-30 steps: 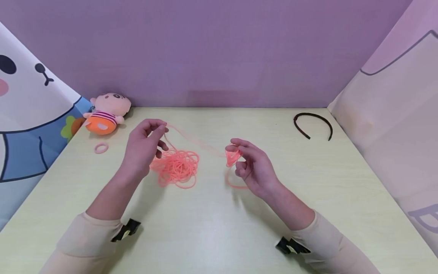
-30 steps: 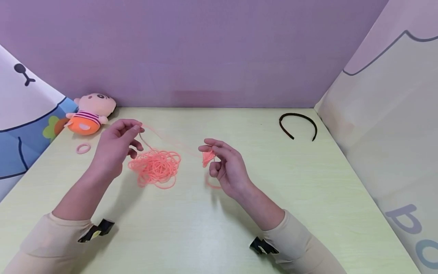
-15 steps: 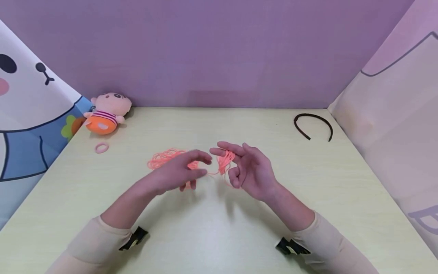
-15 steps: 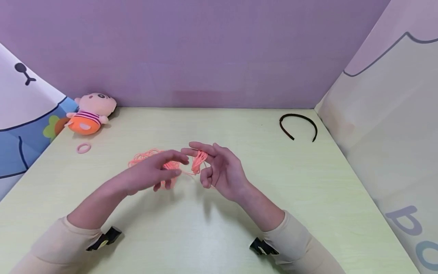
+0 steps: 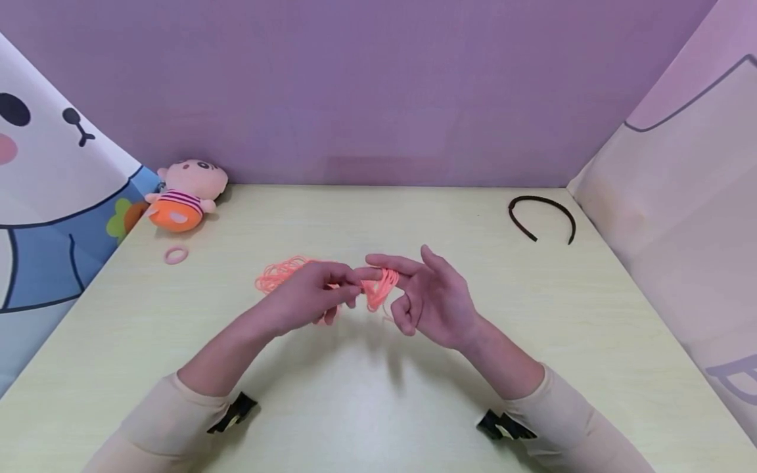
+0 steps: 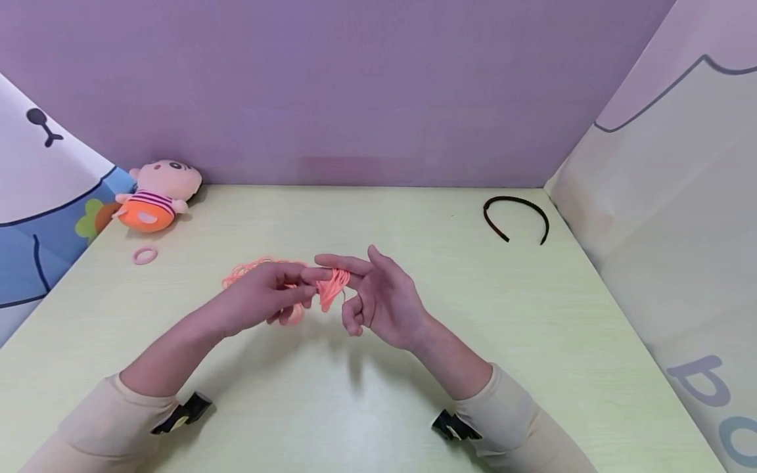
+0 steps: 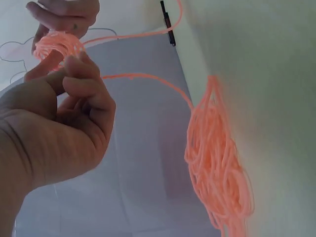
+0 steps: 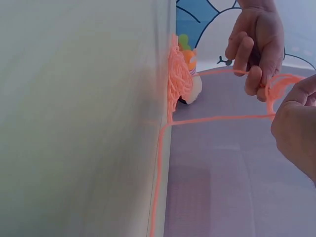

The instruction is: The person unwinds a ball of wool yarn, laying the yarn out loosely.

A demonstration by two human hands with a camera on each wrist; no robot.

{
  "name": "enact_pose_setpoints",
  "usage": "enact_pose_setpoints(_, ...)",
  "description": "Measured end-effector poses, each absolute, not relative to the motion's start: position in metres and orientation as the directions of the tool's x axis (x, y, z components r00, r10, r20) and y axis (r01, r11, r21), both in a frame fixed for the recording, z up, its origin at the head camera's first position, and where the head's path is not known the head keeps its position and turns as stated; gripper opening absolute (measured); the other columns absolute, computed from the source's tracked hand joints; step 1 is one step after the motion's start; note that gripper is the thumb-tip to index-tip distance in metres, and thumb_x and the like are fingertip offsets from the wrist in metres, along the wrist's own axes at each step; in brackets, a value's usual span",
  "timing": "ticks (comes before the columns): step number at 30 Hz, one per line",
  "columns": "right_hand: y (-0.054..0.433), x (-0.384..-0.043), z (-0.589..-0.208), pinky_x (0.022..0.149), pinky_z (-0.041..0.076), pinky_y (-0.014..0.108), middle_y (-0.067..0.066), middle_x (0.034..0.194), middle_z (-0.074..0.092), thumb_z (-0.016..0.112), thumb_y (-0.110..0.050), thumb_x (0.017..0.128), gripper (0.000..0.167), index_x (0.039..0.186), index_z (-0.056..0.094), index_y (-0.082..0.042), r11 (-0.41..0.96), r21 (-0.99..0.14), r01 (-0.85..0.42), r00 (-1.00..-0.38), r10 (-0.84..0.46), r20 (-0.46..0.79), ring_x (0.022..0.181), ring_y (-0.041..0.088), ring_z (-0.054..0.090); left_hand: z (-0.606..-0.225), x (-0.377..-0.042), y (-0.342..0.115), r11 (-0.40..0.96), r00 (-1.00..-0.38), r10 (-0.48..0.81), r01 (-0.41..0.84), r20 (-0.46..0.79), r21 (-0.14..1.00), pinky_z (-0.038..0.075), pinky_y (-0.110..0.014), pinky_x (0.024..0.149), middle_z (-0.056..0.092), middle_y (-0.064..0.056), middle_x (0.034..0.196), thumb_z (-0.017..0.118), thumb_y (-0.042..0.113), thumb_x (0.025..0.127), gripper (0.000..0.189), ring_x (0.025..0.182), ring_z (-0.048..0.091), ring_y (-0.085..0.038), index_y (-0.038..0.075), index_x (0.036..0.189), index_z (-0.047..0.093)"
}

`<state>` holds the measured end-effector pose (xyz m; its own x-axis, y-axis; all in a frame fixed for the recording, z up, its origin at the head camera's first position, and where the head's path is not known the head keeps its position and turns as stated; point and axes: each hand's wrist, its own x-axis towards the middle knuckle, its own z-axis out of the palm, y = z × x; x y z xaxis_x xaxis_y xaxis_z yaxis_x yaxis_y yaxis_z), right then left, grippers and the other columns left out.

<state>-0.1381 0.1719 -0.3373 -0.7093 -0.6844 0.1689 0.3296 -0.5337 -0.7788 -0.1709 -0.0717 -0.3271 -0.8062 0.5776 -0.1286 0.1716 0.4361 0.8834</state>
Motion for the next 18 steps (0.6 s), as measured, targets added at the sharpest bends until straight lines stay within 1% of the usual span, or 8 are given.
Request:
enact_pose_setpoints(1, 0.172, -0.138, -0.337, 0.055, 0.049, 0.025, 0.009, 0.139, 0.059, 0.023, -0.048, 0.109, 0.061, 0.141, 0.057, -0.009, -0.523, -0.788, 0.326, -0.712, -0.684, 0.160, 0.056, 0.016, 0.067, -0.326, -0.172, -0.073, 0.436, -0.827, 0.548, 0.155, -0.125, 0.886, 0.039, -0.028, 0.045, 0.066, -0.008, 0.090, 0.064, 0.022, 0.102, 0.011, 0.054, 0.051, -0.023, 0.016, 0.105, 0.072)
enact_pose_setpoints(2, 0.171, -0.138, -0.337, 0.055, 0.049, 0.025, 0.009, 0.138, 0.060, 0.023, -0.048, 0.109, 0.060, 0.140, 0.058, -0.009, -0.510, -0.798, 0.322, -0.714, -0.684, 0.149, 0.054, 0.016, 0.066, -0.325, -0.173, -0.075, 0.438, -0.847, 0.517, 0.138, -0.123, 0.888, 0.039, -0.029, 0.046, 0.066, -0.011, 0.090, 0.064, 0.023, 0.102, 0.011, 0.055, 0.051, -0.025, 0.015, 0.105, 0.072)
enact_pose_setpoints(5, 0.171, -0.139, -0.337, 0.053, 0.049, 0.025, 0.010, 0.133, 0.063, 0.026, -0.045, 0.110, 0.058, 0.137, 0.062, -0.010, -0.454, -0.838, 0.303, -0.718, -0.687, 0.112, 0.051, 0.014, 0.064, -0.321, -0.175, -0.079, 0.445, -0.895, 0.435, 0.122, -0.095, 0.887, 0.043, -0.030, 0.048, 0.066, -0.016, 0.092, 0.065, 0.024, 0.101, 0.013, 0.059, 0.052, -0.033, 0.016, 0.108, 0.073)
enact_pose_setpoints(8, 0.169, -0.139, -0.337, 0.050, 0.047, 0.024, 0.011, 0.128, 0.066, 0.031, -0.044, 0.109, 0.053, 0.132, 0.066, -0.011, -0.389, -0.873, 0.293, -0.716, -0.695, 0.069, 0.048, 0.013, 0.061, -0.318, -0.176, -0.081, 0.454, -0.931, 0.363, 0.130, -0.050, 0.881, 0.047, -0.032, 0.051, 0.067, -0.015, 0.095, 0.065, 0.022, 0.101, 0.013, 0.065, 0.054, -0.041, 0.016, 0.110, 0.072)
enact_pose_setpoints(10, 0.169, -0.138, -0.338, 0.048, 0.043, 0.023, 0.010, 0.125, 0.067, 0.033, -0.042, 0.108, 0.050, 0.129, 0.068, -0.013, -0.351, -0.890, 0.291, -0.710, -0.703, 0.045, 0.046, 0.012, 0.059, -0.316, -0.177, -0.083, 0.452, -0.945, 0.327, 0.147, -0.011, 0.880, 0.048, -0.033, 0.053, 0.068, -0.013, 0.096, 0.063, 0.020, 0.102, 0.014, 0.066, 0.056, -0.043, 0.014, 0.112, 0.071)
enact_pose_setpoints(14, 0.169, -0.137, -0.338, 0.045, 0.035, 0.022, 0.009, 0.118, 0.070, 0.036, -0.039, 0.107, 0.045, 0.122, 0.071, -0.014, -0.277, -0.920, 0.277, -0.700, -0.714, 0.005, 0.043, 0.010, 0.053, -0.314, -0.177, -0.085, 0.423, -0.955, 0.289, 0.189, 0.066, 0.886, 0.050, -0.033, 0.054, 0.068, -0.010, 0.093, 0.062, 0.017, 0.103, 0.015, 0.065, 0.056, -0.038, 0.011, 0.114, 0.070)
enact_pose_setpoints(16, 0.169, -0.137, -0.338, 0.046, 0.034, 0.022, 0.009, 0.115, 0.071, 0.038, -0.038, 0.107, 0.043, 0.121, 0.071, -0.014, -0.248, -0.931, 0.269, -0.700, -0.714, -0.012, 0.042, 0.009, 0.051, -0.313, -0.177, -0.086, 0.406, -0.955, 0.281, 0.208, 0.095, 0.890, 0.050, -0.033, 0.054, 0.067, -0.010, 0.091, 0.062, 0.018, 0.103, 0.016, 0.063, 0.056, -0.036, 0.010, 0.114, 0.070)
enact_pose_setpoints(18, 0.168, -0.137, -0.338, 0.046, 0.034, 0.022, 0.010, 0.117, 0.071, 0.039, -0.038, 0.106, 0.043, 0.121, 0.070, -0.014, -0.234, -0.937, 0.259, -0.710, -0.704, -0.020, 0.042, 0.009, 0.050, -0.313, -0.177, -0.086, 0.392, -0.955, 0.272, 0.222, 0.118, 0.893, 0.051, -0.033, 0.054, 0.066, -0.009, 0.090, 0.063, 0.018, 0.103, 0.016, 0.061, 0.055, -0.032, 0.009, 0.114, 0.070)
